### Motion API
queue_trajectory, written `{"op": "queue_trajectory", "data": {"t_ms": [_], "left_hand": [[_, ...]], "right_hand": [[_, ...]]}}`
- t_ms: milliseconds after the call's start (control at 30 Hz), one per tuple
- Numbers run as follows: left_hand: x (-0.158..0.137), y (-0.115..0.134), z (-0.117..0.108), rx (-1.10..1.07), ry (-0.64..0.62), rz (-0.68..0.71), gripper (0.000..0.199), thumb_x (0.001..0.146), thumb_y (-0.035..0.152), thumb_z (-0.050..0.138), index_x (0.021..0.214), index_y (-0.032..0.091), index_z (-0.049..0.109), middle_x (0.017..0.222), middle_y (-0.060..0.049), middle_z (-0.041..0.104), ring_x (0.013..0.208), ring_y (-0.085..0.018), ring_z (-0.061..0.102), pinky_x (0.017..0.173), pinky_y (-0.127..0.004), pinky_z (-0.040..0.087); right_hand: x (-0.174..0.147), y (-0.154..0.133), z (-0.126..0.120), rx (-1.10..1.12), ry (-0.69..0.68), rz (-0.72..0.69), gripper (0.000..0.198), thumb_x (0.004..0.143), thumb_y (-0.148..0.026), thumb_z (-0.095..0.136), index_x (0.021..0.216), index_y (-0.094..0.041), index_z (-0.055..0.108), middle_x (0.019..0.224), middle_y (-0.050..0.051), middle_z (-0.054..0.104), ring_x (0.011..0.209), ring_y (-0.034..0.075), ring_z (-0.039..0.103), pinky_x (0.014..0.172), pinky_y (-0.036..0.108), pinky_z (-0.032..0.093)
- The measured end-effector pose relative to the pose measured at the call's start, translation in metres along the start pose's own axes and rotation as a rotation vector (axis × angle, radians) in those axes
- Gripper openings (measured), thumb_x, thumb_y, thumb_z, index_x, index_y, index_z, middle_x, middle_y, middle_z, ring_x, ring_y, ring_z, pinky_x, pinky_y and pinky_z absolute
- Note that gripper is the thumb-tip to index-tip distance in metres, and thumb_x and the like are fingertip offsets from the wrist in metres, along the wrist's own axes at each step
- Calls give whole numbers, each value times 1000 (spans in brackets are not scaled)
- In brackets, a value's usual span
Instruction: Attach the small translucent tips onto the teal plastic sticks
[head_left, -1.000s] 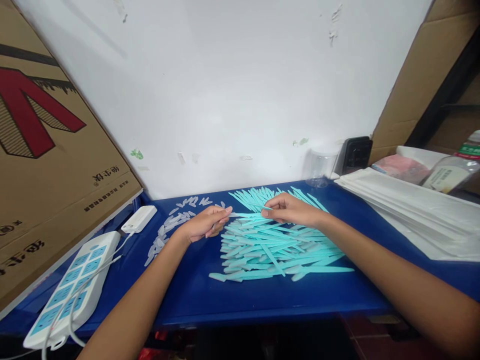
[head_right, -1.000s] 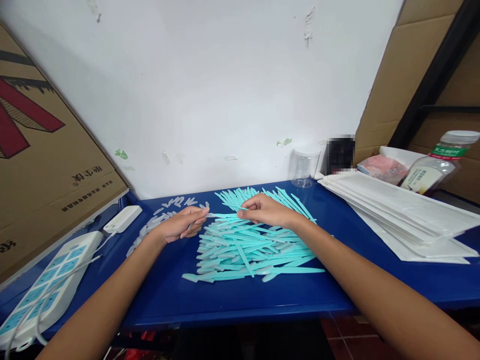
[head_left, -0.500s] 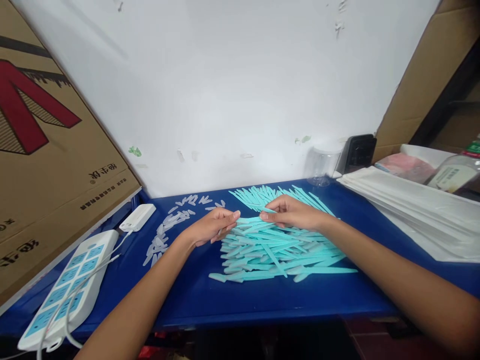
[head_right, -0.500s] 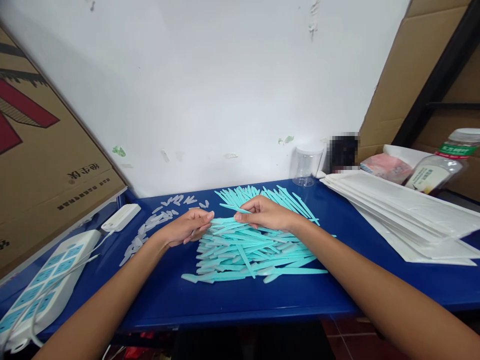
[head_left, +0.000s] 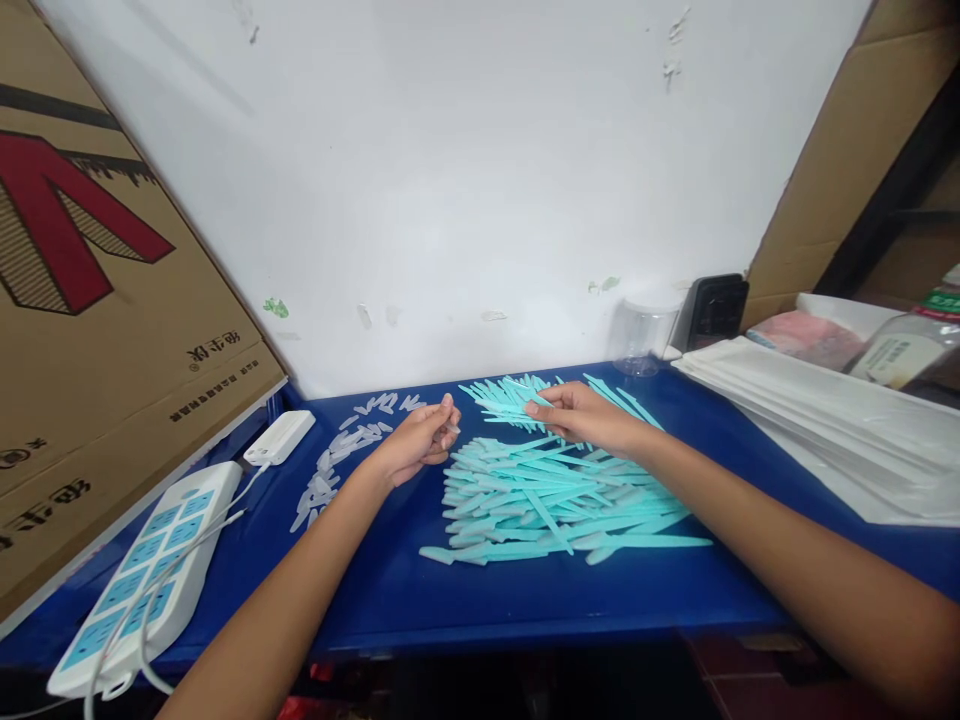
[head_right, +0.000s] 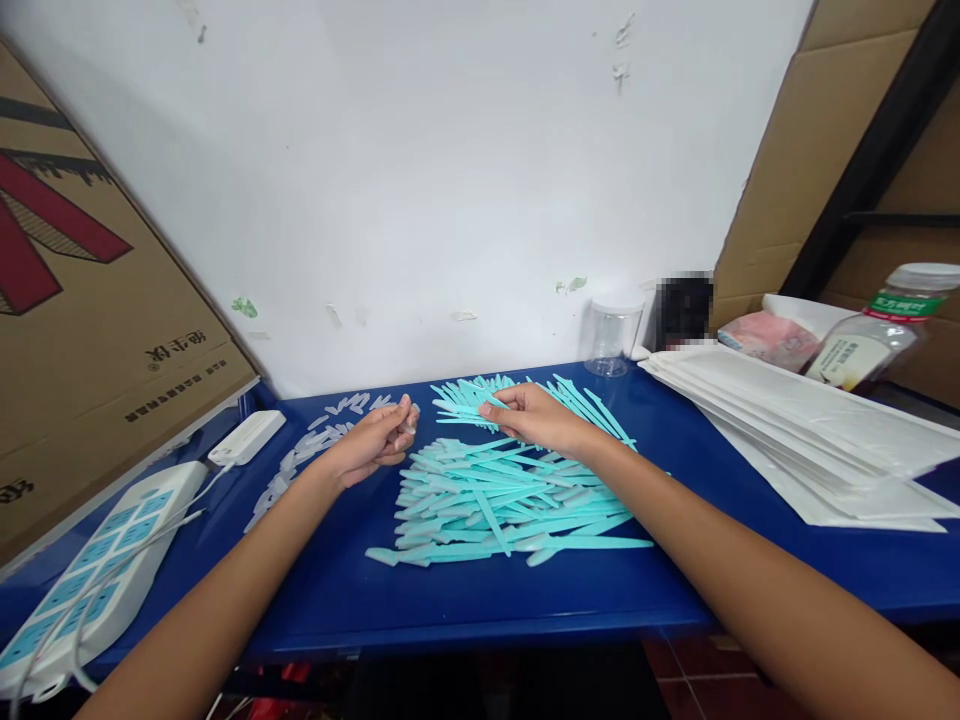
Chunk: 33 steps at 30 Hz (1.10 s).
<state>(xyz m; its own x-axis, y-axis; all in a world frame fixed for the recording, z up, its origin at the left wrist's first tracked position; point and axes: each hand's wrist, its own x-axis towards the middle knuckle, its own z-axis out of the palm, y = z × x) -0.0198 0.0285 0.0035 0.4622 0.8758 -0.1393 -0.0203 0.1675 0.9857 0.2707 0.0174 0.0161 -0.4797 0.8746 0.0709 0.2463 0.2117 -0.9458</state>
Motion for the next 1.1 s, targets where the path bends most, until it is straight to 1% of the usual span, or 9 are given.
{"op": "queue_trajectory", "data": {"t_ms": [167,333,400,533,600,667,767,900,1100], "left_hand": [[-1,3,-1,-38,-1,8,37,91,50,70,90,15,57,71,4,49,43,-1,17,37,-14,14],[-3,4,0,-30,1,31,38,89,39,76,117,14,67,82,2,50,44,0,21,37,-16,15],[-4,5,1,-26,-3,37,41,88,36,77,121,14,68,84,1,53,45,0,21,37,-17,16],[-4,7,2,2,7,49,40,88,36,77,120,14,69,102,-10,67,44,1,22,37,-18,15],[-4,6,2,4,13,46,39,90,40,75,119,15,66,116,-17,70,43,1,21,37,-17,13],[-3,5,2,-7,16,48,37,92,45,71,116,18,62,123,-20,69,42,1,18,36,-16,12],[-3,4,2,-22,23,55,35,94,47,67,114,21,56,125,-20,70,41,0,18,36,-15,11],[-2,1,3,-39,35,41,29,93,40,67,110,22,52,122,-18,72,40,0,20,36,-14,11],[1,-2,3,-82,56,46,25,95,38,62,95,21,44,112,-17,75,40,-1,21,36,-16,10]], "right_hand": [[2,3,-1,28,22,3,50,86,-58,71,65,-21,45,56,-5,45,48,8,31,47,27,19],[1,1,-1,27,27,4,50,85,-59,71,65,-21,46,56,-5,45,47,8,32,47,27,19],[1,1,-1,18,30,1,50,85,-60,71,65,-21,46,56,-5,45,47,8,33,47,27,20],[0,0,-2,-2,38,-4,50,86,-61,69,65,-21,47,55,-5,46,47,8,34,47,26,21],[0,-1,-1,-29,52,-6,51,86,-62,69,66,-21,47,55,-5,47,47,9,34,47,26,22],[0,-1,-1,-72,66,-15,50,87,-63,67,66,-20,48,56,-4,48,48,9,36,48,26,24],[0,0,0,-133,73,-42,51,89,-64,64,67,-20,50,58,-3,51,50,10,38,49,26,27],[0,1,0,-168,77,-58,52,89,-65,61,67,-20,50,58,-2,51,51,11,40,49,26,27],[-1,-2,0,-149,80,-43,53,87,-69,61,68,-20,50,59,-2,51,52,11,40,49,27,28]]}}
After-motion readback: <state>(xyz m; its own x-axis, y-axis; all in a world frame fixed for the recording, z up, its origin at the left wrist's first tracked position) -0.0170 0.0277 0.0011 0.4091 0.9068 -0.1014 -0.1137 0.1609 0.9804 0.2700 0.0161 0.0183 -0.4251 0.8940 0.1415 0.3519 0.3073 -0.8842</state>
